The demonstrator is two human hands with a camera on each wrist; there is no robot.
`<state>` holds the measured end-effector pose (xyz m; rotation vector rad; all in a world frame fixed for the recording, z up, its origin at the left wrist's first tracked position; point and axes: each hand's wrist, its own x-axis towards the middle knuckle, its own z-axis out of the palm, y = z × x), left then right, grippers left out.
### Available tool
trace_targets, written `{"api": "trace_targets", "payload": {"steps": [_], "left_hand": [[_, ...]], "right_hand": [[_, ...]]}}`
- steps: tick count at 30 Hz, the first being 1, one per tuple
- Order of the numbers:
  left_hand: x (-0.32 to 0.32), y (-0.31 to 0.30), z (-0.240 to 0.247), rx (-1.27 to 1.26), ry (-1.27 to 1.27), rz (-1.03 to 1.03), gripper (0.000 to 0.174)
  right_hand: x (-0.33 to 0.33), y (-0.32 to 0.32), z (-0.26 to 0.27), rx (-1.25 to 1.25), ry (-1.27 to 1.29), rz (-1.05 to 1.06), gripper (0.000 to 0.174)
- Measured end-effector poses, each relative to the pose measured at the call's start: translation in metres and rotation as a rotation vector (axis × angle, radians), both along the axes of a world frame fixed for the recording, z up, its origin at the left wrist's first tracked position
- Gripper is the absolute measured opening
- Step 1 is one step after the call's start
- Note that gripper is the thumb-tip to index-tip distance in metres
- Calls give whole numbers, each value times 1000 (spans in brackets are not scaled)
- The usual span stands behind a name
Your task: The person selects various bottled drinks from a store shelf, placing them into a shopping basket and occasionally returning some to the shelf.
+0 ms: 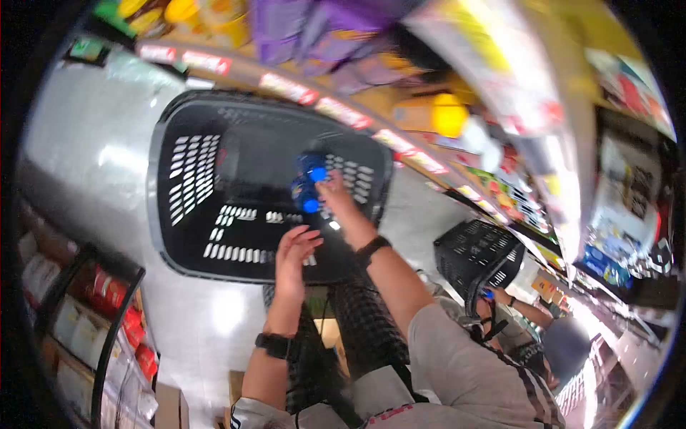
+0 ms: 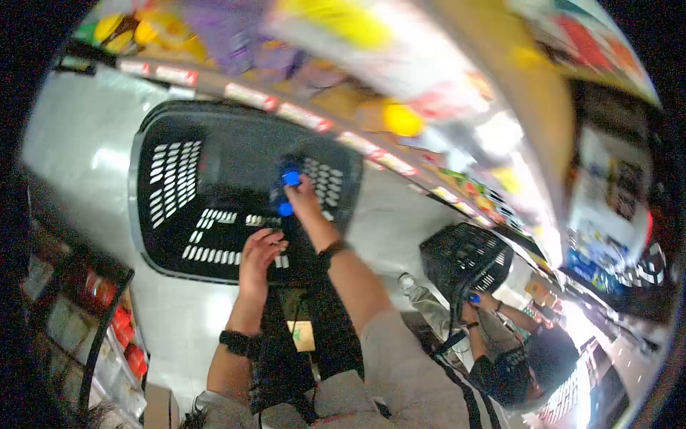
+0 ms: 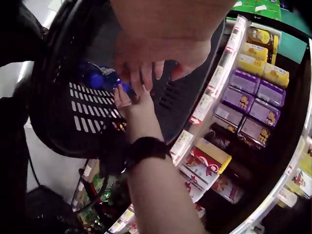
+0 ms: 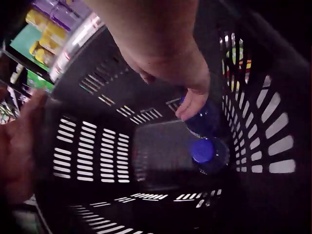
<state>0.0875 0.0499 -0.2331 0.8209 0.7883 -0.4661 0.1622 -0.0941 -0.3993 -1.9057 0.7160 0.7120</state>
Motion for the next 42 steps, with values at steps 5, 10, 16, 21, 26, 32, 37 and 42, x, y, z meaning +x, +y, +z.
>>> {"api": "trace_targets", "payload": {"steps": [5,10,16,21,26,32,37,42], "left_hand": [[32,-68,57,36,-221,-103,38],[44,-180,155,23,-879,-324,27],[34,-284,272,-122,-1147,-691,30],[25,-383,309,-207,-1201,-826,40],[38,-472,325,-156,-1220,-929,61],[54,-533,350,-421,-808,-899,75],[38,-540,338,-846,-620,-756,63],[24,-501,346,-862,-736,-712,72]], "right_hand": [[-24,-64,171,74,-200,82,35],[-77,-195,304,-2,-460,30,29],[-105,-368,465,-400,-862,-396,24],[-74,-442,572,-1380,-1317,-226,34],[-35,-518,601,-1640,-1212,-176,35],[-35,-533,593,-1602,-1363,-239,47],[-72,-486,571,-867,-1511,-545,50],[-110,-440,563,-960,-1491,-143,32]]}}
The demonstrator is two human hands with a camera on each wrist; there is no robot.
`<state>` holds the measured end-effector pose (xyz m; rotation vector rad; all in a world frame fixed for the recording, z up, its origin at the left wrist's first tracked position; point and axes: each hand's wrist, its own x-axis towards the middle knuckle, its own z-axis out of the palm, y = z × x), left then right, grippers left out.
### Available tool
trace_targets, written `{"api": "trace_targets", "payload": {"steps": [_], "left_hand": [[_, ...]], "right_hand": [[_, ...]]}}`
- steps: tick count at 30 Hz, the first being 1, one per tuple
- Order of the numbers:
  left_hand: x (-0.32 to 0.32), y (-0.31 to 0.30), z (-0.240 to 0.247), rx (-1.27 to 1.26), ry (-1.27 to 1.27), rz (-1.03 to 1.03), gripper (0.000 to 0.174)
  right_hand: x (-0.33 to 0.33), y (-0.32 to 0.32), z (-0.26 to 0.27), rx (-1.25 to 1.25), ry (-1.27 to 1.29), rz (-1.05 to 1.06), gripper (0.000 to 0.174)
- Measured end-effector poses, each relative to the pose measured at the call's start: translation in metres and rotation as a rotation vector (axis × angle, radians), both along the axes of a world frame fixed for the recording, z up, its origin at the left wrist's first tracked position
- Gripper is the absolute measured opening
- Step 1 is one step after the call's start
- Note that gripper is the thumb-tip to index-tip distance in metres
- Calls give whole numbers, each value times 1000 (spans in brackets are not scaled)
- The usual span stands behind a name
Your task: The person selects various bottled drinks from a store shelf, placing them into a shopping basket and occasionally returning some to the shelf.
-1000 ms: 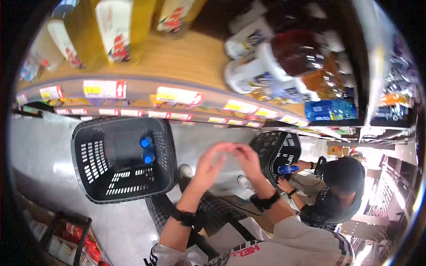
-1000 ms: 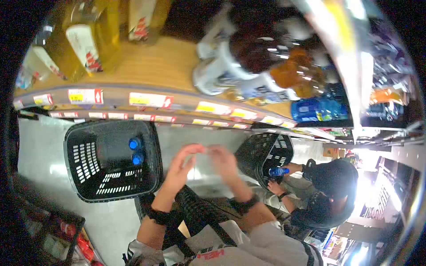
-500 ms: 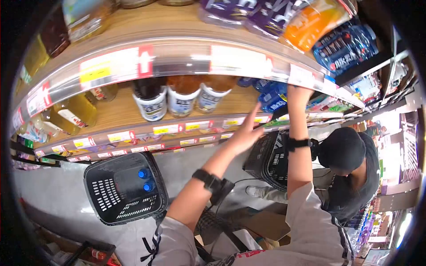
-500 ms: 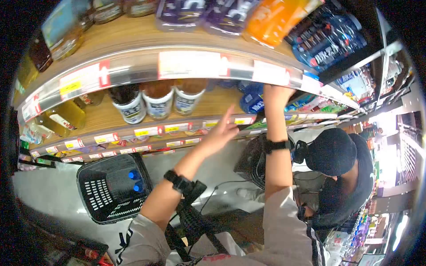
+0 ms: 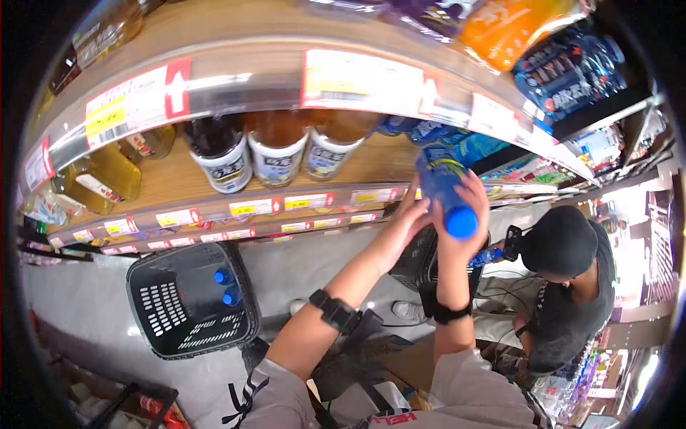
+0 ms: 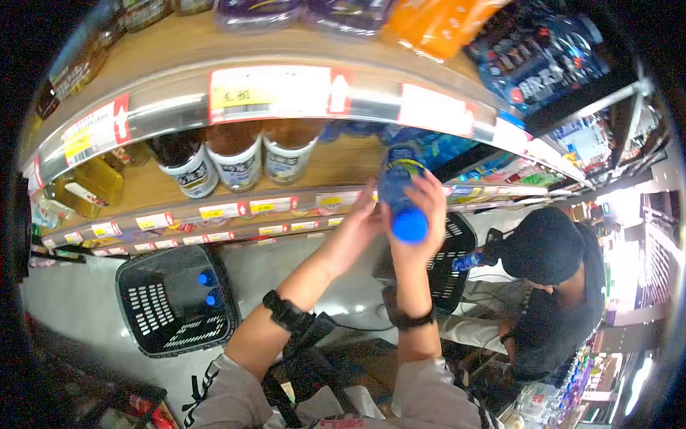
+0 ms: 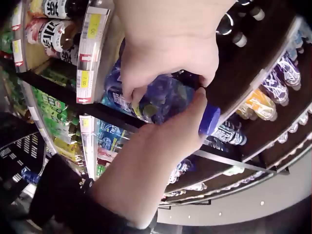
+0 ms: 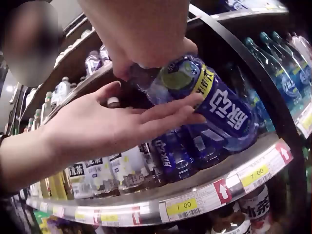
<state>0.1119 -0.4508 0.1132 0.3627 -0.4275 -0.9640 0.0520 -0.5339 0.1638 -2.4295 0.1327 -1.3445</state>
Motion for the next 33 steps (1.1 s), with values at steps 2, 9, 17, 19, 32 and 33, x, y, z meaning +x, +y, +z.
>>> {"api": "trace_targets", "payload": {"steps": [2,9,17,19,32,33], "left_hand": [[-8,34,5,44,16,-21,74],[-36,178,-23,387,203,-40,74],[-96,335,-168,627,958,258,67],[-96,376,-184,652,983,268,66],[-26,530,-316,846,612,517,67],[-23,539,-320,903,622,486,67]], "right_hand": [[-19,36,6,-149,9,1,33],[-56,154,-32,-43,382,369,38],[-40,279,-179,277,888,658,49],[-49,315,-200,269,1048,591,50],[73,471,-348,355,1071,460,38],[84,481,-366,367,1121,424,37]]}}
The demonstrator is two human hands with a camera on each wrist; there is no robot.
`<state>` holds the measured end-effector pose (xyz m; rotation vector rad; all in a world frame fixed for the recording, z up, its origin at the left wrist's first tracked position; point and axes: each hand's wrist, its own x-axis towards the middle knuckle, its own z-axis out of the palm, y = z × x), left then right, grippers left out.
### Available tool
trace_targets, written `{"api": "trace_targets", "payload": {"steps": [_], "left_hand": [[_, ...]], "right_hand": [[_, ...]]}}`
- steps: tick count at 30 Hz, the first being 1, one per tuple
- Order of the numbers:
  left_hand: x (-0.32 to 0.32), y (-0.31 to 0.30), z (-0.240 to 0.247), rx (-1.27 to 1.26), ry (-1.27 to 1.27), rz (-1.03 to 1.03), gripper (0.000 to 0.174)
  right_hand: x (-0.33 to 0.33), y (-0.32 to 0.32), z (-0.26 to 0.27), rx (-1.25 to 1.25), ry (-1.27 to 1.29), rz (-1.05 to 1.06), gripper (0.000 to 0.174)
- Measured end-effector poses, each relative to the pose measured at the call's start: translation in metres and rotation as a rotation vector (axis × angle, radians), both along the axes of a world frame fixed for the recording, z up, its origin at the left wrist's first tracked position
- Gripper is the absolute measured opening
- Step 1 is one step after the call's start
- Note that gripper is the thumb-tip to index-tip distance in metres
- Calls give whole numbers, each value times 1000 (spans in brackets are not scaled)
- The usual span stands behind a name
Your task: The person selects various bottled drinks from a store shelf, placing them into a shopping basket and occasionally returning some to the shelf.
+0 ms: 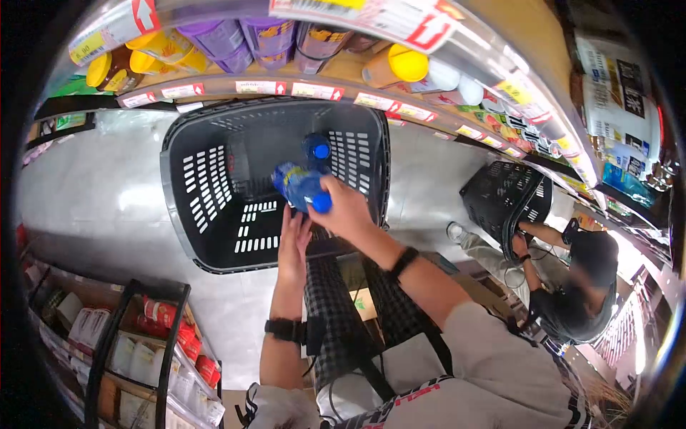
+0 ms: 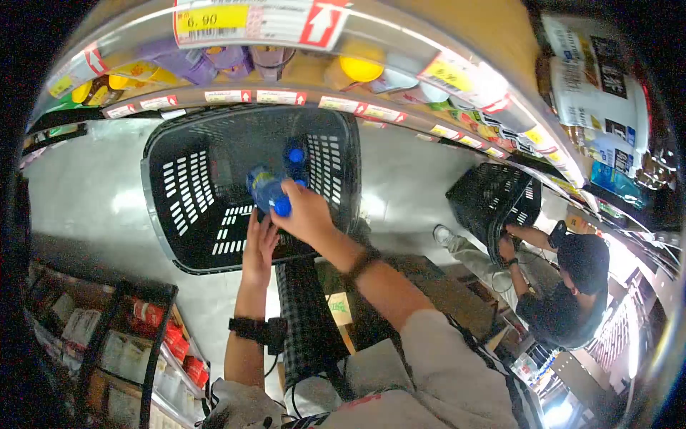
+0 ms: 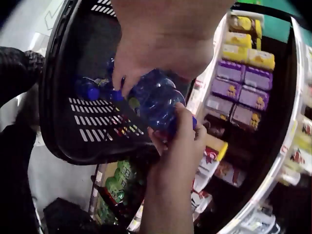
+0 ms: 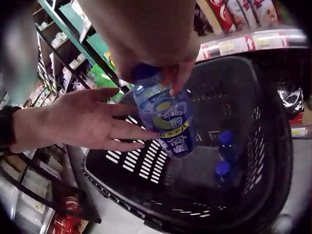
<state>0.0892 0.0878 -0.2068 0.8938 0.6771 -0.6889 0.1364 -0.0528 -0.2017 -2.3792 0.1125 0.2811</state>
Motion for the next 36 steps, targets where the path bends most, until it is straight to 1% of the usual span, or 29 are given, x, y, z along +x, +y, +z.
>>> {"api": "trace_targets", "payload": {"steps": [1,2,4,6,7,8,10,11,14,15,18,21,23,24,27,28,30,32,33,34,36], "left_hand": [[-5,6,-15,-7,-26,29,69],[0,8,-18,59,16,-17,68],[-2,14,-38,63,1,-74,65],[-1,15,-48,68,24,-171,62],[4,14,-44,59,45,-162,60],[3,14,-45,61,63,-177,60],[4,18,-49,66,84,-204,60],[3,20,-50,63,93,-202,62],[-6,31,-53,39,85,-184,62],[-8,35,-55,46,122,-184,61],[-16,47,-63,66,122,-142,60],[-16,55,-68,99,145,-124,59],[-18,57,-69,102,145,-94,59],[-19,58,-69,103,132,-83,59],[-16,55,-64,95,92,-65,61],[-11,49,-61,124,125,-59,62],[-7,39,-58,116,113,-31,61],[1,24,-49,107,35,20,57],[9,14,-40,101,8,25,55],[18,2,-28,97,-22,31,53],[41,-28,9,124,-92,66,44]], "right_hand": [[11,9,-20,-13,75,-29,38],[23,16,-42,-26,144,-56,40],[44,29,-83,-75,245,-182,49],[63,36,-119,-54,472,-327,55],[58,42,-161,-178,288,-386,55],[62,41,-184,-20,476,-498,57],[71,46,-188,426,713,-859,57],[72,50,-189,536,734,-1009,54],[74,48,-230,792,811,-1199,51],[75,50,-233,837,792,-1214,51],[76,51,-240,988,693,-1215,52],[81,54,-254,984,695,-1282,53],[78,58,-266,1000,587,-1264,54],[76,59,-267,1003,532,-1260,55],[79,50,-258,1082,514,-1256,54],[84,47,-248,1072,585,-1263,54],[88,38,-221,1043,711,-1276,53],[74,20,-184,1059,737,-1055,51],[65,7,-167,1036,699,-910,48],[54,-6,-148,1009,660,-766,44],[40,-41,-93,982,628,-494,38]]}}
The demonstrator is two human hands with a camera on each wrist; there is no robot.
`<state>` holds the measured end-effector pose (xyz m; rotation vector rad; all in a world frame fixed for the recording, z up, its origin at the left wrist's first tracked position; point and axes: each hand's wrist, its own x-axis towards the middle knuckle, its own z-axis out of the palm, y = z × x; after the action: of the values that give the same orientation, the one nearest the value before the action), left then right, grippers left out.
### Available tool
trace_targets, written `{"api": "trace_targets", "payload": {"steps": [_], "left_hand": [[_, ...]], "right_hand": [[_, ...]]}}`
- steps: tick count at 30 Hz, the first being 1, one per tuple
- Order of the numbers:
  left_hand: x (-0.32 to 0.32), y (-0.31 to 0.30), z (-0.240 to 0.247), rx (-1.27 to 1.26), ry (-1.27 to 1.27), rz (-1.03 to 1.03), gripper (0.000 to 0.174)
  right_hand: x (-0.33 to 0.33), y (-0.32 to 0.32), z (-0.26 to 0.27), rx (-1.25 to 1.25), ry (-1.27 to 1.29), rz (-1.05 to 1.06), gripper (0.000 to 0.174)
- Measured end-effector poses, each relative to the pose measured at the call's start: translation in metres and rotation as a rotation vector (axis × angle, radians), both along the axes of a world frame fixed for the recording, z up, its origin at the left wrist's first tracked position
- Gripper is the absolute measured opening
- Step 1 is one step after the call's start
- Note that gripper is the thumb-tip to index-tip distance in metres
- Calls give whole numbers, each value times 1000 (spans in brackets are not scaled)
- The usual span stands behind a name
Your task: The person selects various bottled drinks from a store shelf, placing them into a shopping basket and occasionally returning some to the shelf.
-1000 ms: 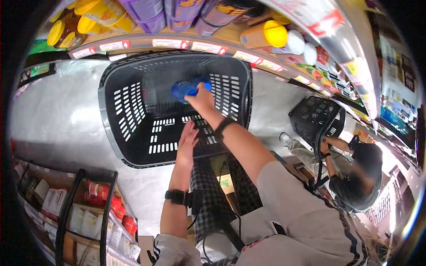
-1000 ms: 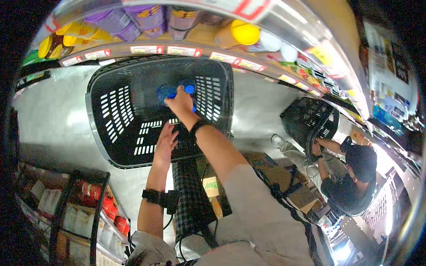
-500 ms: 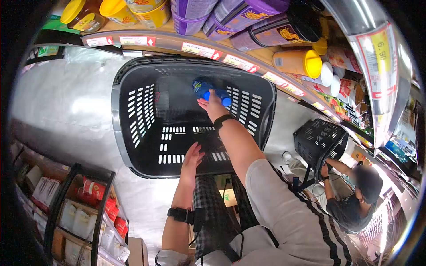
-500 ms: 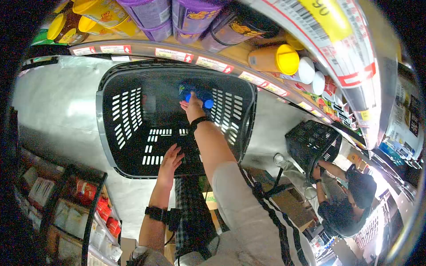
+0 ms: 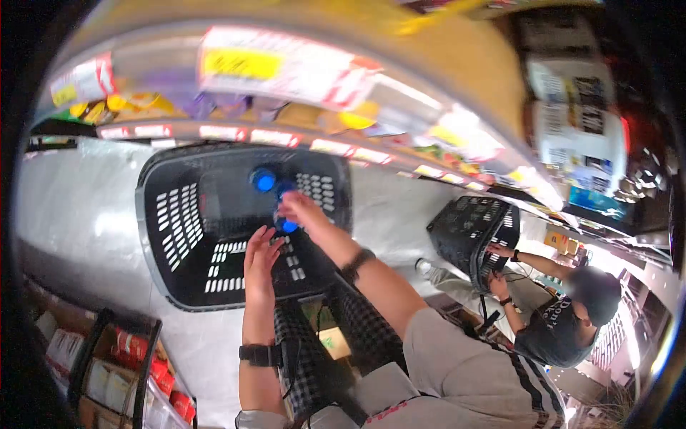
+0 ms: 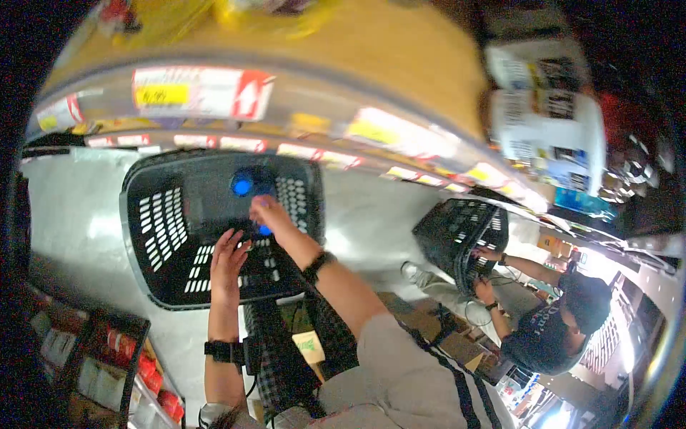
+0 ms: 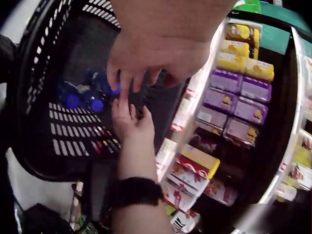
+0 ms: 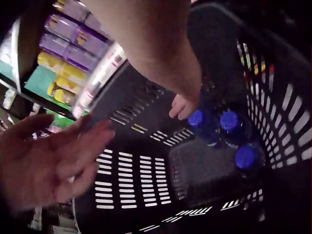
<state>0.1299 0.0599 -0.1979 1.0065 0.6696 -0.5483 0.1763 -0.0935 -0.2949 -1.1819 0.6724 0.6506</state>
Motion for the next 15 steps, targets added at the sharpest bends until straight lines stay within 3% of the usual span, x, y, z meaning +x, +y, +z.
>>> {"api": "trace_targets", "payload": {"steps": [2,4,5,7,10,12,13,14,15], "left_hand": [[13,-35,34,106,-168,-22,35],[21,-80,71,322,-556,-63,25],[25,-101,100,405,-680,-137,24],[33,-145,159,512,-905,-251,21],[37,-212,215,373,-1244,-309,26],[42,-254,243,293,-1421,-266,29],[45,-273,252,260,-1482,-303,35],[48,-292,258,270,-1513,-313,39],[50,-309,263,284,-1542,-324,43]], "right_hand": [[-13,-37,57,-33,-2,97,32],[-32,-76,116,-169,-249,11,27],[-42,-102,133,-278,-369,35,25],[-44,-151,219,-626,-565,163,21],[-52,-224,317,-927,-735,-152,13],[-48,-266,364,-1030,-853,-475,13],[-41,-277,384,-1055,-945,-690,19],[-35,-300,394,-1178,-1078,-694,28],[-29,-314,403,-1130,-1129,-768,40]]}}
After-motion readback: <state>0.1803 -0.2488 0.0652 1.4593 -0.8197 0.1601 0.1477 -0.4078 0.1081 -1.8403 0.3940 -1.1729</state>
